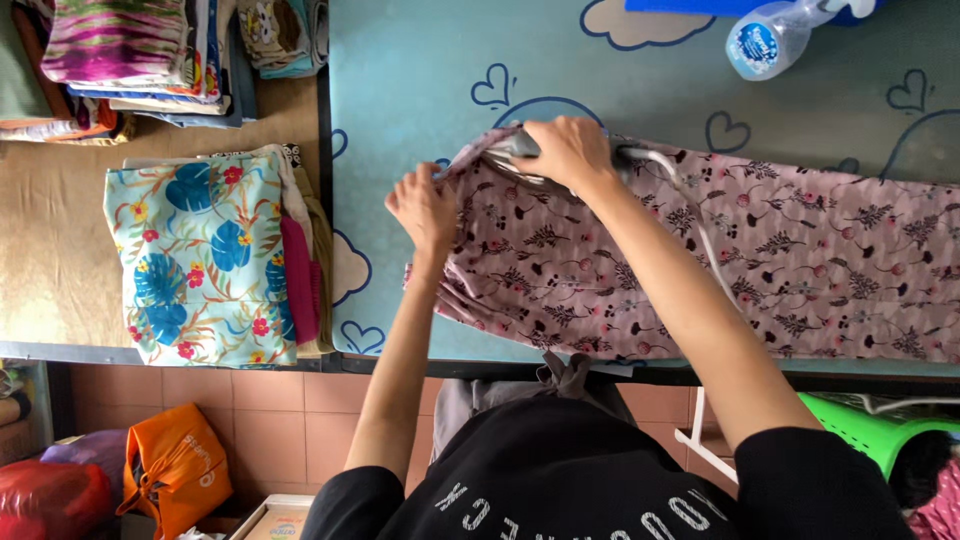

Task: The person irons and folds a pink floral garment and a pink polka-dot garment on an ironing board using an iron.

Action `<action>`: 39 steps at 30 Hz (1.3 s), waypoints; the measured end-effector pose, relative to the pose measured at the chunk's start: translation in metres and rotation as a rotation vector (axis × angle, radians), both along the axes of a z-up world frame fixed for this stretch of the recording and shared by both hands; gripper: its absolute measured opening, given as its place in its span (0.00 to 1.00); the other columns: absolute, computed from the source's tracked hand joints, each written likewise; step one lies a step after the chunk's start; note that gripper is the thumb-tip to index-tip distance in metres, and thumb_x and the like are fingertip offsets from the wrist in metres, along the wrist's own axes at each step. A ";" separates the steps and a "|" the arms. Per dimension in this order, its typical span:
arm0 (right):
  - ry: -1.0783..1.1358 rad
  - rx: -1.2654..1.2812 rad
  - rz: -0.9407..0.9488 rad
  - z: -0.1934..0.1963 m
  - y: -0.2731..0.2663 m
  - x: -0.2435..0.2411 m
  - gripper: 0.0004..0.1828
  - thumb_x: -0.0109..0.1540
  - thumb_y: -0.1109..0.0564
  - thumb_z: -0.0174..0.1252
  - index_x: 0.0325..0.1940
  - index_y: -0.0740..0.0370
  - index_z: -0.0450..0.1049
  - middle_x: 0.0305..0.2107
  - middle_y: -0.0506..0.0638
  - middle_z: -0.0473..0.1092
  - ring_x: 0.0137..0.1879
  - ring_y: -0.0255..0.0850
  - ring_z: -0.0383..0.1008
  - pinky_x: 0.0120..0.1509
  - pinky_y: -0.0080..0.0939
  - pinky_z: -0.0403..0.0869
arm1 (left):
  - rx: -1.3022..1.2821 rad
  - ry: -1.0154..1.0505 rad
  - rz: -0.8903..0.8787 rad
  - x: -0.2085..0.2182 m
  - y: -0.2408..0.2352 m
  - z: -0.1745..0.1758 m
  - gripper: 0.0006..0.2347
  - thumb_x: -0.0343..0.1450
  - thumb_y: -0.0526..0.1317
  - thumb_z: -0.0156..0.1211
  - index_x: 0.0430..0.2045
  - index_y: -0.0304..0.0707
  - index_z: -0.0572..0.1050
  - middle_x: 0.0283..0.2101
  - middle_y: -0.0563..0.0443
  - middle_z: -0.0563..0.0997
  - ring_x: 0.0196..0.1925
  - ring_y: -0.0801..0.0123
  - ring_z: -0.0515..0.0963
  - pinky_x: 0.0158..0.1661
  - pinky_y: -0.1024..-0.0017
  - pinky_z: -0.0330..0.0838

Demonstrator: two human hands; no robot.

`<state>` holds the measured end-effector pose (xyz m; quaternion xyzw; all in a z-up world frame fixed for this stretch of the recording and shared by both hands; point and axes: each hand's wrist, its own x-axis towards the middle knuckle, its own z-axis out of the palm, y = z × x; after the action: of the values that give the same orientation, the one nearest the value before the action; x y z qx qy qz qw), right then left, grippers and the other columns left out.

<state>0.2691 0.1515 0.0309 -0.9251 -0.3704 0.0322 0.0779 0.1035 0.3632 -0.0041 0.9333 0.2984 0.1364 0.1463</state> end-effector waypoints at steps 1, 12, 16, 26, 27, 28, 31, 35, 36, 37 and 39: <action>0.009 0.030 0.002 0.007 0.008 0.002 0.28 0.58 0.22 0.60 0.29 0.45 0.66 0.17 0.44 0.71 0.25 0.45 0.75 0.31 0.42 0.71 | 0.049 -0.009 -0.013 -0.002 -0.006 -0.001 0.16 0.60 0.42 0.66 0.41 0.58 0.72 0.38 0.56 0.77 0.47 0.60 0.77 0.55 0.54 0.63; 0.202 0.050 -0.512 0.053 -0.075 -0.077 0.25 0.58 0.31 0.62 0.39 0.55 0.75 0.30 0.57 0.77 0.43 0.58 0.81 0.42 0.62 0.77 | 0.055 -0.307 -0.608 -0.043 -0.138 0.036 0.15 0.69 0.35 0.59 0.51 0.38 0.75 0.58 0.31 0.73 0.71 0.41 0.64 0.68 0.42 0.53; 0.119 -0.006 -0.842 0.075 -0.164 -0.084 0.27 0.59 0.32 0.63 0.35 0.60 0.76 0.28 0.62 0.76 0.42 0.62 0.80 0.40 0.64 0.76 | -0.066 -0.035 -0.676 -0.059 -0.179 0.028 0.24 0.75 0.49 0.48 0.65 0.41 0.65 0.70 0.29 0.62 0.77 0.40 0.52 0.71 0.41 0.40; -0.037 -0.085 -1.081 0.042 -0.359 -0.053 0.31 0.68 0.27 0.68 0.36 0.59 0.79 0.30 0.55 0.78 0.32 0.54 0.79 0.25 0.56 0.75 | -0.026 0.105 -0.717 -0.062 -0.177 0.017 0.26 0.78 0.55 0.48 0.71 0.47 0.60 0.77 0.34 0.49 0.80 0.45 0.41 0.73 0.40 0.31; -0.035 -0.081 -1.064 0.049 -0.343 -0.059 0.31 0.68 0.27 0.68 0.36 0.59 0.79 0.30 0.55 0.78 0.32 0.54 0.79 0.25 0.56 0.75 | -0.023 0.107 -0.699 -0.062 -0.170 0.022 0.26 0.78 0.55 0.48 0.71 0.47 0.60 0.77 0.34 0.49 0.80 0.45 0.41 0.73 0.40 0.31; 0.040 -0.070 -1.002 0.055 -0.326 -0.065 0.27 0.66 0.31 0.68 0.37 0.58 0.80 0.29 0.54 0.78 0.32 0.53 0.79 0.29 0.54 0.75 | -0.074 -0.016 -0.618 -0.065 -0.162 0.028 0.22 0.77 0.49 0.53 0.67 0.48 0.65 0.73 0.35 0.58 0.77 0.48 0.52 0.73 0.41 0.42; 0.150 -0.022 -0.841 0.086 -0.241 -0.098 0.25 0.63 0.35 0.66 0.36 0.62 0.81 0.28 0.61 0.77 0.38 0.60 0.79 0.39 0.59 0.75 | 0.038 -0.246 -0.334 -0.065 -0.114 0.003 0.18 0.68 0.41 0.64 0.53 0.51 0.74 0.61 0.40 0.73 0.65 0.50 0.71 0.65 0.47 0.61; 0.314 -0.024 -0.499 0.090 -0.127 -0.142 0.24 0.60 0.40 0.64 0.36 0.66 0.80 0.29 0.66 0.77 0.43 0.67 0.80 0.45 0.66 0.77 | 0.187 0.028 0.266 -0.093 -0.051 -0.011 0.25 0.61 0.54 0.69 0.54 0.64 0.71 0.51 0.57 0.76 0.52 0.61 0.77 0.54 0.57 0.70; 0.315 -0.023 -0.491 0.085 -0.101 -0.149 0.24 0.60 0.40 0.64 0.36 0.66 0.80 0.29 0.66 0.77 0.43 0.67 0.80 0.45 0.66 0.77 | 0.190 0.028 0.274 -0.097 -0.038 -0.017 0.25 0.61 0.54 0.69 0.54 0.64 0.71 0.51 0.57 0.76 0.52 0.61 0.77 0.54 0.57 0.70; 0.340 -0.032 -0.411 0.081 -0.074 -0.157 0.23 0.60 0.40 0.63 0.39 0.65 0.79 0.30 0.65 0.77 0.44 0.65 0.80 0.47 0.65 0.77 | 0.059 0.033 0.250 -0.101 -0.025 -0.023 0.20 0.65 0.57 0.65 0.50 0.66 0.72 0.40 0.60 0.77 0.44 0.62 0.81 0.47 0.56 0.73; 0.361 -0.039 -0.324 0.075 -0.026 -0.172 0.22 0.61 0.40 0.62 0.43 0.63 0.77 0.32 0.64 0.78 0.45 0.63 0.81 0.48 0.64 0.77 | -0.071 0.033 0.234 -0.107 -0.009 -0.015 0.15 0.69 0.61 0.61 0.45 0.67 0.72 0.28 0.64 0.78 0.36 0.63 0.84 0.40 0.55 0.76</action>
<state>0.0976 0.1255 0.1055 -0.9530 -0.1965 0.1912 0.1289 -0.0037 0.3540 -0.0193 0.8884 0.4123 0.1266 0.1574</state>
